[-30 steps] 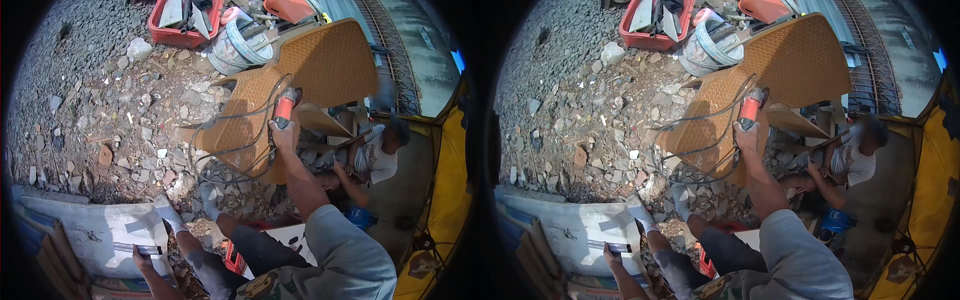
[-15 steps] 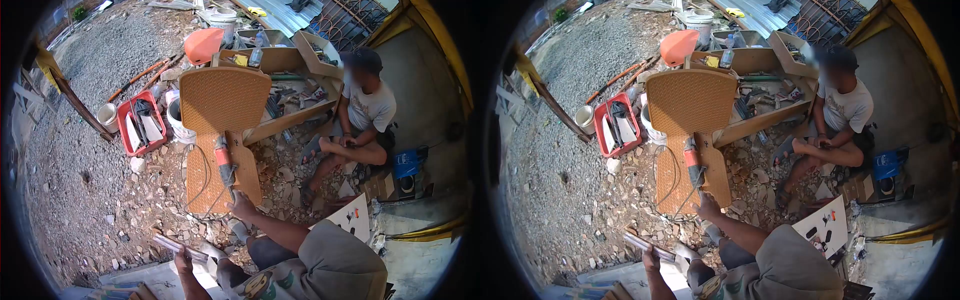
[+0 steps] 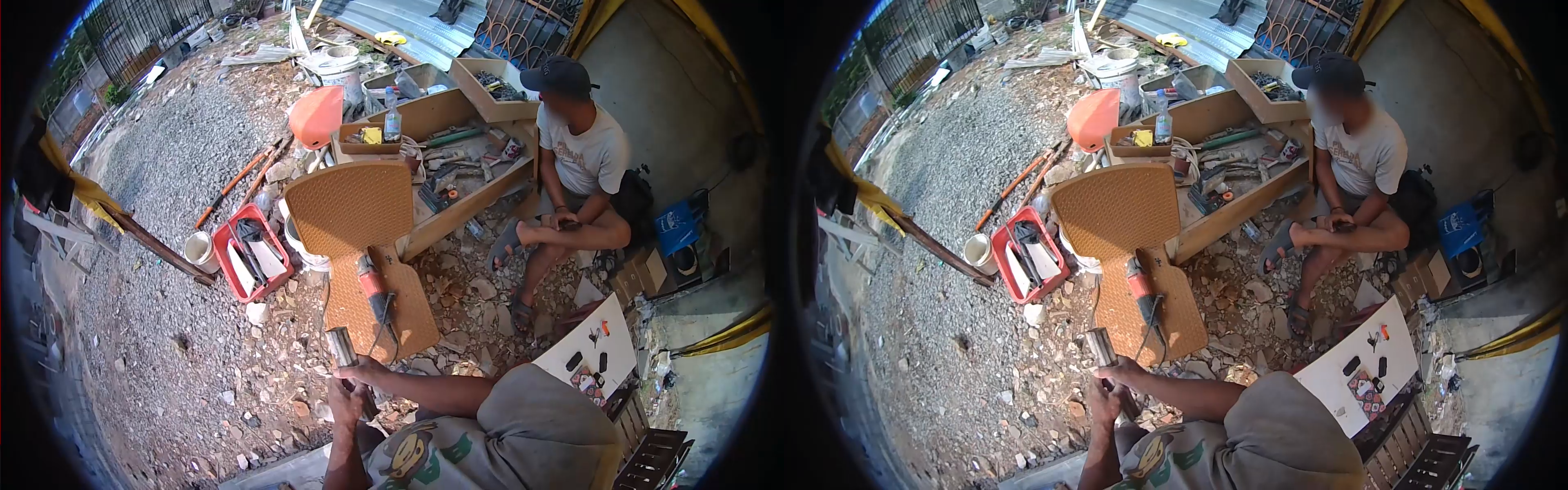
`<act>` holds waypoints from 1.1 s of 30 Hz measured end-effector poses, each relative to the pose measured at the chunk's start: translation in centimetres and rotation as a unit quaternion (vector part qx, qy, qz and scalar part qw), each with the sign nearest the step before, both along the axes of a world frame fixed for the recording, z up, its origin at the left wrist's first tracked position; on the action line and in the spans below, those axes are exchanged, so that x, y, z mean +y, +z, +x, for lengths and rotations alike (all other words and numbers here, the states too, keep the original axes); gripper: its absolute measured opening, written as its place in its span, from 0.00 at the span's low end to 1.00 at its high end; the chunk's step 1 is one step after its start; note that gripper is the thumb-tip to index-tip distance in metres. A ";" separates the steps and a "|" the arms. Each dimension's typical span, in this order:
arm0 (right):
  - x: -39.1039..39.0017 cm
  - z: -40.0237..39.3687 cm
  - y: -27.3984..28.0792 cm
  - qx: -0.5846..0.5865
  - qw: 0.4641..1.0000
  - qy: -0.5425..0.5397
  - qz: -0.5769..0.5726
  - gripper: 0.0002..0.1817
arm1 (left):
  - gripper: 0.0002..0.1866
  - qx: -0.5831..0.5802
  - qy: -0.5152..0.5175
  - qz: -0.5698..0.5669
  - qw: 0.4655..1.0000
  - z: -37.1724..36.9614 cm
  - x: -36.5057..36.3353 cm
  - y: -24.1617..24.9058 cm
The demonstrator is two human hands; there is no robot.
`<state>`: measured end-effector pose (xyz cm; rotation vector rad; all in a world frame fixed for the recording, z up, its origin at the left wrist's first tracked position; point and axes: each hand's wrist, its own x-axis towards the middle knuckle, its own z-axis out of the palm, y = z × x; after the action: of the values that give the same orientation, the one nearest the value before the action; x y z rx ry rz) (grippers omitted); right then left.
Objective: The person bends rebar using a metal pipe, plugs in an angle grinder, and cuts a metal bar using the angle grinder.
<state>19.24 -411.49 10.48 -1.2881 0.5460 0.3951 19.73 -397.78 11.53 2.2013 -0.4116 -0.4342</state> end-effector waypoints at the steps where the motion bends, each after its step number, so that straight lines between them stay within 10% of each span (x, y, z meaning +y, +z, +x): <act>1: 0.2 1.3 -1.3 0.050 0.998 0.041 -0.011 0.23 | 0.22 -0.014 -0.018 -0.032 0.999 1.2 0.7 -0.4; 6: 6.9 6.7 -5.7 0.047 0.974 -0.205 0.085 0.13 | 0.28 0.117 0.091 -0.145 0.978 6.0 8.7 -2.3; 14: 21.3 20.5 -8.4 0.138 0.954 -0.065 0.260 0.15 | 0.23 0.005 0.366 0.070 0.928 8.5 40.3 0.2; 18: 33.1 27.0 -1.2 0.075 0.952 -0.065 0.289 0.16 | 0.20 -0.018 0.554 0.117 0.824 4.7 53.7 4.9; 22: 41.5 31.1 4.9 0.000 0.916 0.043 0.398 0.24 | 0.11 0.020 0.775 -0.199 0.600 1.9 56.9 7.9; 24: 45.3 33.5 3.4 0.028 0.898 0.080 0.431 0.28 | 0.12 0.053 0.803 -0.160 0.571 -0.4 59.0 0.6; 33: 66.2 46.7 -6.6 0.190 0.917 0.164 0.311 0.22 | 0.23 0.218 0.618 0.016 0.755 13.7 65.1 -13.4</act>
<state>65.89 -345.24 3.90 -0.6754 0.4703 1.0276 33.42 -332.71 -1.86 1.8165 1.2698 -0.1665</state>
